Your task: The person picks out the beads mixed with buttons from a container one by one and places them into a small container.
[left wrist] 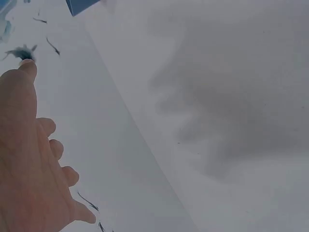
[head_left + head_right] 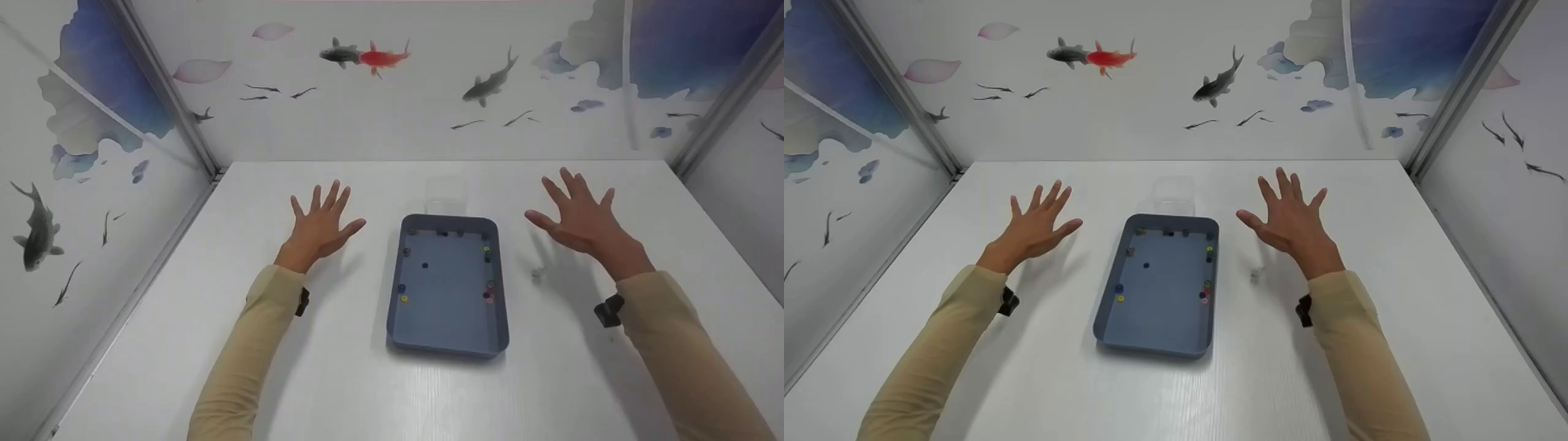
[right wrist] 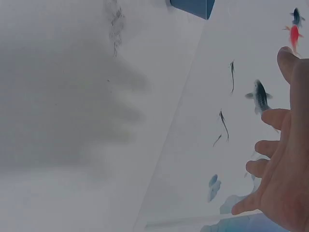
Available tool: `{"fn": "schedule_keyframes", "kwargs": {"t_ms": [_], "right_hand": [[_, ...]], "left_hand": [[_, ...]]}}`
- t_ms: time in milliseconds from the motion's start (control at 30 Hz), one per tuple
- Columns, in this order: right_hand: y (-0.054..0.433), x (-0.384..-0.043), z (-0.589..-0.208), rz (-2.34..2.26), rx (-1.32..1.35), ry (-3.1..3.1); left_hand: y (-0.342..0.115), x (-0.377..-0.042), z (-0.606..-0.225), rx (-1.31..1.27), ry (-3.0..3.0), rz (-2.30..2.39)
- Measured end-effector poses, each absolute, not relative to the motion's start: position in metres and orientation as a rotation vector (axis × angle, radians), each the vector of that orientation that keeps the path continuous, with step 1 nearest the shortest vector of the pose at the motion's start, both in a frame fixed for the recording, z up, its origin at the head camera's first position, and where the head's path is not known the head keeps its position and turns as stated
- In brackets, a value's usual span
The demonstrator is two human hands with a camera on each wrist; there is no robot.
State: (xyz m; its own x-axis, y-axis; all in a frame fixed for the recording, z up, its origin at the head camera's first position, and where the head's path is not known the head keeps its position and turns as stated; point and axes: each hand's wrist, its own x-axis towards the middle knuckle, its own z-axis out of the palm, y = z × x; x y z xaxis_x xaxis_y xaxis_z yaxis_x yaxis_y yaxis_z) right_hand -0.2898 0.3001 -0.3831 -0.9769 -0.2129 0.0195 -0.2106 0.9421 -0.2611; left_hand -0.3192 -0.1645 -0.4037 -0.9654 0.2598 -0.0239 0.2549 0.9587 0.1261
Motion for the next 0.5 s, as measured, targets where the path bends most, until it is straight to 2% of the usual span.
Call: {"fn": "schedule_keyframes", "kwargs": {"t_ms": [500], "right_hand": [[0.275, -0.277, -0.388, -0.457, -0.439, 3.15]], "left_hand": [[-0.155, -0.295, -0.41, 0.482, 3.045, 0.292]]}}
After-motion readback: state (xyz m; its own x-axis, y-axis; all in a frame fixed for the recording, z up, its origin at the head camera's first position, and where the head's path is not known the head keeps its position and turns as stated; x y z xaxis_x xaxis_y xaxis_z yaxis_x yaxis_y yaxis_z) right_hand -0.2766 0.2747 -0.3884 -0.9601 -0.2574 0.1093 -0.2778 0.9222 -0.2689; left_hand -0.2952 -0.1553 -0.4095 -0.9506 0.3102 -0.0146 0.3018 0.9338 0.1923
